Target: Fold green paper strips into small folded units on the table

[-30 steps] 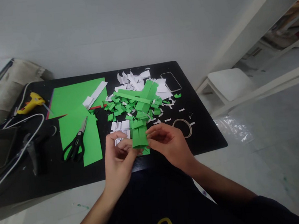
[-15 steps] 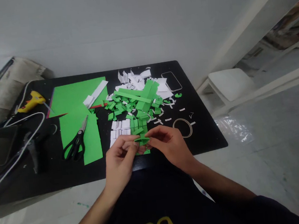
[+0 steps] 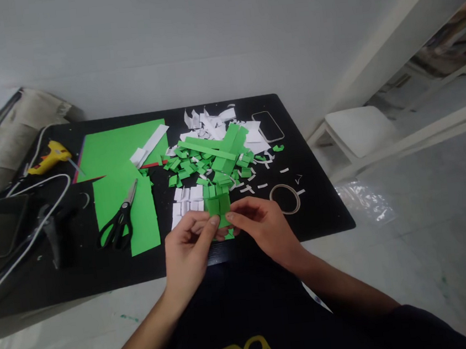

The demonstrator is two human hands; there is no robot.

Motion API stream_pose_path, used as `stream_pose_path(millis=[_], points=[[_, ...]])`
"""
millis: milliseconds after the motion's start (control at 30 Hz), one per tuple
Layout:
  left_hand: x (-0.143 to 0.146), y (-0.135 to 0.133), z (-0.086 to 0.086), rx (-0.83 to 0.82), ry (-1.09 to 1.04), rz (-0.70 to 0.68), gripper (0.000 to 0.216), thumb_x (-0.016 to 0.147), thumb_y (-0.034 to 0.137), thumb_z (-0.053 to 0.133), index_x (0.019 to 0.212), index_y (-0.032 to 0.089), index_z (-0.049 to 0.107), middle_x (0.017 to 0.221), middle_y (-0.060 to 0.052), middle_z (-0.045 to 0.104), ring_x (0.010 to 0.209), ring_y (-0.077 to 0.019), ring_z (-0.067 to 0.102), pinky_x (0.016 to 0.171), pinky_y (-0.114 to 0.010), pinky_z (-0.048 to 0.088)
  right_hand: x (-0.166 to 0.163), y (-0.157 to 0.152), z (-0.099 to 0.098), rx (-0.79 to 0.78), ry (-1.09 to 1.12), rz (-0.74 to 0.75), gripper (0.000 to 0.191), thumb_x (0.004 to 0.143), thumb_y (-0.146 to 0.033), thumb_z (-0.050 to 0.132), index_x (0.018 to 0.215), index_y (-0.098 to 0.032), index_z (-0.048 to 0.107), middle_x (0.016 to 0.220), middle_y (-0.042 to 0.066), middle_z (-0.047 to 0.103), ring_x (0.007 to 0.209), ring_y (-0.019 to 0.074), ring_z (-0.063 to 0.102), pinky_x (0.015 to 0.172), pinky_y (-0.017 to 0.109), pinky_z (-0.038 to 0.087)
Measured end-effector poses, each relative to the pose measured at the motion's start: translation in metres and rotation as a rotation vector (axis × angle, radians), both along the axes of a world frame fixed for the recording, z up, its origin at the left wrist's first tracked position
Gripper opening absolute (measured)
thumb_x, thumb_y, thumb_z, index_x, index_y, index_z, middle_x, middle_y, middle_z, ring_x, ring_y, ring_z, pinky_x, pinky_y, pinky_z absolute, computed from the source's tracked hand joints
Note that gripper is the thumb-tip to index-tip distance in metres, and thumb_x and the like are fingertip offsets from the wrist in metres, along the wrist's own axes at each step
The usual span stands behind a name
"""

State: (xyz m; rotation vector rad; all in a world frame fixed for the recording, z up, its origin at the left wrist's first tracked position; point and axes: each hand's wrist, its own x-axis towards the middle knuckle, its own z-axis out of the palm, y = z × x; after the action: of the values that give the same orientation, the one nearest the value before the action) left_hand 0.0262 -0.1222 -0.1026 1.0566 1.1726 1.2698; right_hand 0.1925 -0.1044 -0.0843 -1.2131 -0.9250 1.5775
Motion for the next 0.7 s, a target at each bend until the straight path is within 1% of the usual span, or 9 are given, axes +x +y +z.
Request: stream_pose_path(millis=[133,233,300,367,433,467,533,600,700], points=[[0.001,-0.001,-0.003,-0.003,0.006,0.001,0.021,0.092,0.036,0.083,0.093,0.019,0.072,0.071,0.0,0.078,0.064,-0.0157,0.075,0.069,-0.026,0.063,0.0,-0.001,-0.002,0.012,-0.022,-0.002,0.025,0.072,-0.033,0.097,0.086,-0.022,0.08,0.076,-0.002,0.076,0.062,0.0133,0.069,0.065,0.029,0.062],[-0.001,0.0,-0.003,-0.001,0.044,0.016,0.021,0.092,0.038,0.082,0.093,0.02,0.072,0.069,0.0,0.077,0.063,-0.0165,0.074,0.068,-0.027,0.061,0.001,-0.001,-0.005,0.037,-0.066,-0.007,0.024,0.074,-0.035,0.096,0.087,-0.023,0.081,0.078,-0.001,0.078,0.065,0.0154,0.071,0.07,0.033,0.064],[-0.004,0.001,-0.002,0.026,0.139,0.028,0.019,0.094,0.038,0.08,0.09,0.02,0.074,0.065,0.001,0.074,0.061,-0.0159,0.07,0.064,-0.026,0.057,0.002,-0.001,-0.007,0.073,-0.096,-0.013,0.023,0.075,-0.034,0.096,0.089,-0.023,0.081,0.08,0.0,0.079,0.07,0.0171,0.073,0.074,0.034,0.065],[-0.008,0.004,-0.001,0.077,0.261,0.03,0.021,0.096,0.037,0.076,0.083,0.02,0.075,0.063,0.002,0.068,0.059,-0.0142,0.063,0.061,-0.025,0.051,0.003,-0.002,-0.009,0.116,-0.118,-0.01,0.021,0.078,-0.032,0.094,0.093,-0.023,0.082,0.085,0.001,0.081,0.077,0.0184,0.076,0.077,0.035,0.065],[-0.012,0.007,-0.001,0.152,0.357,0.02,0.025,0.096,0.035,0.075,0.076,0.021,0.072,0.065,0.002,0.061,0.062,-0.0136,0.056,0.062,-0.026,0.046,0.004,-0.003,-0.012,0.166,-0.139,0.018,0.019,0.082,-0.031,0.091,0.096,-0.023,0.082,0.09,0.002,0.082,0.084,0.0196,0.077,0.08,0.035,0.064],[-0.015,0.008,-0.001,0.189,0.38,0.014,0.023,0.095,0.034,0.076,0.077,0.021,0.072,0.069,0.002,0.06,0.065,-0.014,0.056,0.065,-0.026,0.046,0.005,-0.004,-0.014,0.193,-0.157,0.038,0.017,0.084,-0.03,0.089,0.097,-0.023,0.082,0.092,0.002,0.082,0.086,0.0199,0.078,0.08,0.034,0.064],[-0.019,0.01,-0.001,0.231,0.383,0.009,0.013,0.093,0.034,0.079,0.087,0.022,0.075,0.075,0.001,0.059,0.071,-0.0152,0.056,0.069,-0.027,0.046,0.007,-0.004,-0.016,0.247,-0.209,0.083,0.013,0.088,-0.029,0.085,0.1,-0.024,0.082,0.095,0.003,0.083,0.09,0.0204,0.078,0.082,0.034,0.063],[-0.023,0.012,-0.002,0.218,0.367,-0.001,0.015,0.091,0.035,0.082,0.099,0.023,0.078,0.076,0.002,0.06,0.072,-0.0154,0.056,0.07,-0.027,0.048,0.011,-0.002,-0.017,0.297,-0.275,0.129,0.011,0.092,-0.028,0.081,0.103,-0.025,0.082,0.098,0.003,0.083,0.091,0.0207,0.078,0.082,0.035,0.062],[-0.027,0.012,-0.006,0.167,0.355,-0.047,0.018,0.092,0.036,0.081,0.104,0.022,0.078,0.076,0.001,0.065,0.069,-0.0146,0.059,0.067,-0.026,0.048,0.019,0.002,-0.017,0.354,-0.355,0.205,0.012,0.095,-0.024,0.075,0.103,-0.025,0.083,0.101,0.004,0.083,0.093,0.0209,0.078,0.082,0.035,0.061]])
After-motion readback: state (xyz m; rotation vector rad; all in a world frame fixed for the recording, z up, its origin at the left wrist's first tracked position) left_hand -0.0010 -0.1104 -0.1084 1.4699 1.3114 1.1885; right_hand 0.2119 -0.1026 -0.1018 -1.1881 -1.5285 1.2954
